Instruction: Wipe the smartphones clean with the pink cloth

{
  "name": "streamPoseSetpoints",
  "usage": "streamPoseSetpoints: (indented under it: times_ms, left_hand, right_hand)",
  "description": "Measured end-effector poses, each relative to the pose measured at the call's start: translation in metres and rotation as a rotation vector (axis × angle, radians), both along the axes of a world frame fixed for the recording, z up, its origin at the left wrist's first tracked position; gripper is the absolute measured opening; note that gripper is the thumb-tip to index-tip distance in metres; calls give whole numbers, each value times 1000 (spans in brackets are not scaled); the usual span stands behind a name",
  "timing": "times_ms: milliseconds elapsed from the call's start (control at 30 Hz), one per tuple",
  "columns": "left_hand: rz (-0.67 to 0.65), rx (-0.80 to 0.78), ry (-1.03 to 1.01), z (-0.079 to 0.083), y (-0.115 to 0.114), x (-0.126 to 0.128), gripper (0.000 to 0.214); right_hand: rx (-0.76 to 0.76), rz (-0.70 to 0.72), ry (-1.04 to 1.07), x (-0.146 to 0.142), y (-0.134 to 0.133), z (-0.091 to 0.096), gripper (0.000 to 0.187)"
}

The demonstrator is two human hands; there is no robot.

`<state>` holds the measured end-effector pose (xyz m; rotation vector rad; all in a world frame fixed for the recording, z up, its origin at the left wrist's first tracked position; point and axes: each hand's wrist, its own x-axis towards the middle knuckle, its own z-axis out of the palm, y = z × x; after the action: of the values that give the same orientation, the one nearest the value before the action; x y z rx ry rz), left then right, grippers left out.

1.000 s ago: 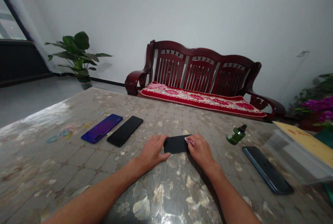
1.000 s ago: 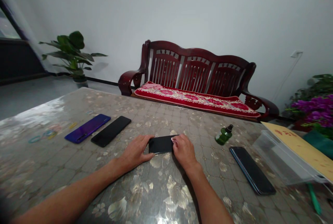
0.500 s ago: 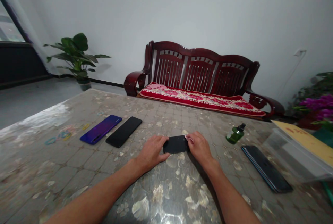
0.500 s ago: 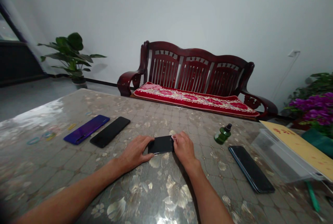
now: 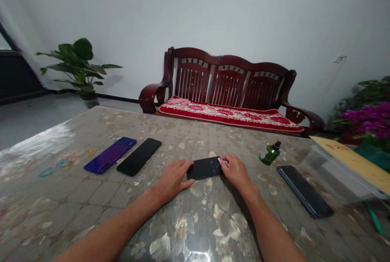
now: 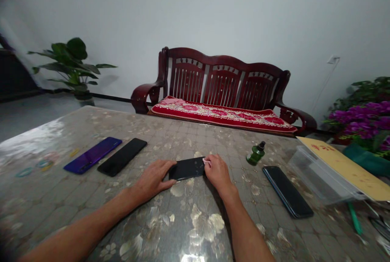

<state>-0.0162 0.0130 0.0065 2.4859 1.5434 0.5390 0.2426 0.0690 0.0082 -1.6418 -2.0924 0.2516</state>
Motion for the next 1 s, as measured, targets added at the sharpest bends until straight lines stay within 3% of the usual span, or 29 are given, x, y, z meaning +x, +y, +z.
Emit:
streamPoseSetpoints:
  times_ms: [200,433,567,733,900,1000]
  left_hand:
    - [-37,81,176,-7,4,1,43]
    - [-22,92,222,-8,12,6,34]
    - [-20,56,195,-1,15,5,27]
    - [25,29,228,5,19,4,26]
    - [23,47,246,4,19,2,27]
    - [17,73,231,0,20,1,27]
  right_hand:
    - [-14,-41,149,9,-6,-7,20]
    - [-43,-198,573,6,9,-19,30]
    - [102,-194,606,-1,9,-15,32]
    - [353,-38,499,-18,-3,-5,22]
    - [455,293,279,-50,-23,0,24]
    - [477,341,189,-57,-25,1,25]
